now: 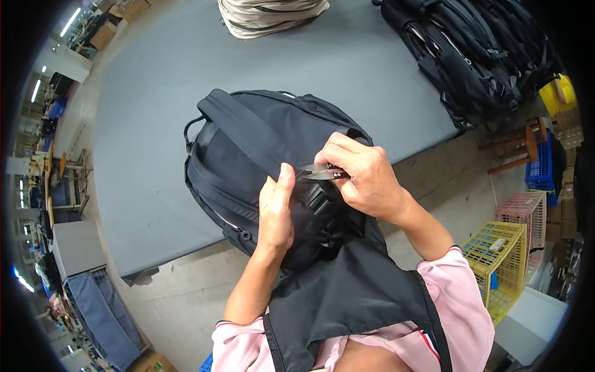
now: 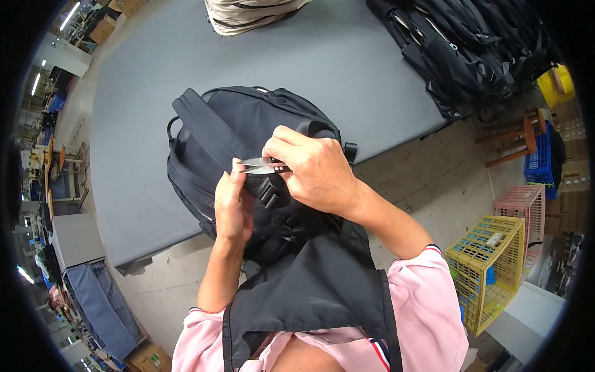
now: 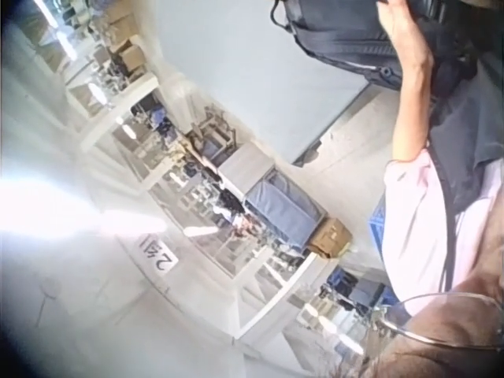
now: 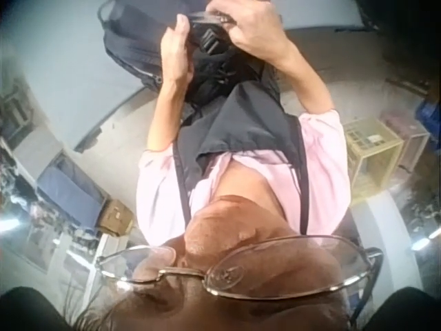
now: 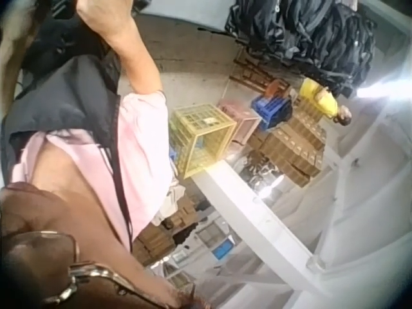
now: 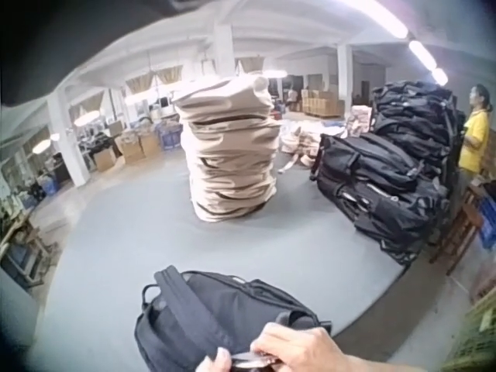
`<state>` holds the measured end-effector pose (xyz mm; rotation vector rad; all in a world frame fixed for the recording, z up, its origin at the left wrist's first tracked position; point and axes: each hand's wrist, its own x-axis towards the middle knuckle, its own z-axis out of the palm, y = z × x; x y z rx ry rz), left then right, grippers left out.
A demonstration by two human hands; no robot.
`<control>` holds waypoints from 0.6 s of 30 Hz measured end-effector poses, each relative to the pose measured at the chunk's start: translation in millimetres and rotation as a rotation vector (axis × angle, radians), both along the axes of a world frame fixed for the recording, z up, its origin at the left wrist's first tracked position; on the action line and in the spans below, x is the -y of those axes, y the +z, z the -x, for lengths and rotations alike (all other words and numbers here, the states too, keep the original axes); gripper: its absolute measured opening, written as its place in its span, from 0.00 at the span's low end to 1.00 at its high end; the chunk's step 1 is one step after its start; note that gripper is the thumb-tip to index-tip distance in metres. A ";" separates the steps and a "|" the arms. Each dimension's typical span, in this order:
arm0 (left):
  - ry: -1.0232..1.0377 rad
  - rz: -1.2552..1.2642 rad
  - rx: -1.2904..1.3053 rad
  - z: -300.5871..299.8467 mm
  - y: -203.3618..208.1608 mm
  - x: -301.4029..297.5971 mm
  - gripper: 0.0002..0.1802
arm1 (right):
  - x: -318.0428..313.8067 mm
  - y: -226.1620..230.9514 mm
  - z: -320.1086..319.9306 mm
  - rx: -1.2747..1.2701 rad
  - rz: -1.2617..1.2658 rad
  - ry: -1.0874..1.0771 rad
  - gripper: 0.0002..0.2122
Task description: Inspecting and trimming loose threads on a black backpack using small scissors in a factory setting.
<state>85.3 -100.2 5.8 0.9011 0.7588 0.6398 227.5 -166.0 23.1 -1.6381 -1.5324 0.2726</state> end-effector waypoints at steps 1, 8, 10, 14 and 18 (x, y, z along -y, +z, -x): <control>-0.002 0.006 -0.003 0.4 -2.3 -0.5 0.15 | -0.1 -0.6 0.2 -0.003 0.006 -0.002 0.08; -0.127 0.100 -0.051 4.2 -25.5 -7.4 0.12 | 21.0 2.7 -6.8 -0.790 -0.013 0.053 0.03; -0.126 0.151 -0.014 2.2 -24.0 -6.4 0.12 | 28.4 -13.0 -15.0 -0.386 0.038 -0.114 0.08; -0.166 0.222 0.074 1.2 -21.2 -7.3 0.12 | 37.0 -12.8 -16.8 -0.094 0.115 -0.046 0.10; -0.144 0.213 0.103 2.0 -19.1 -6.9 0.13 | 32.5 -12.5 -24.5 0.027 0.096 0.017 0.09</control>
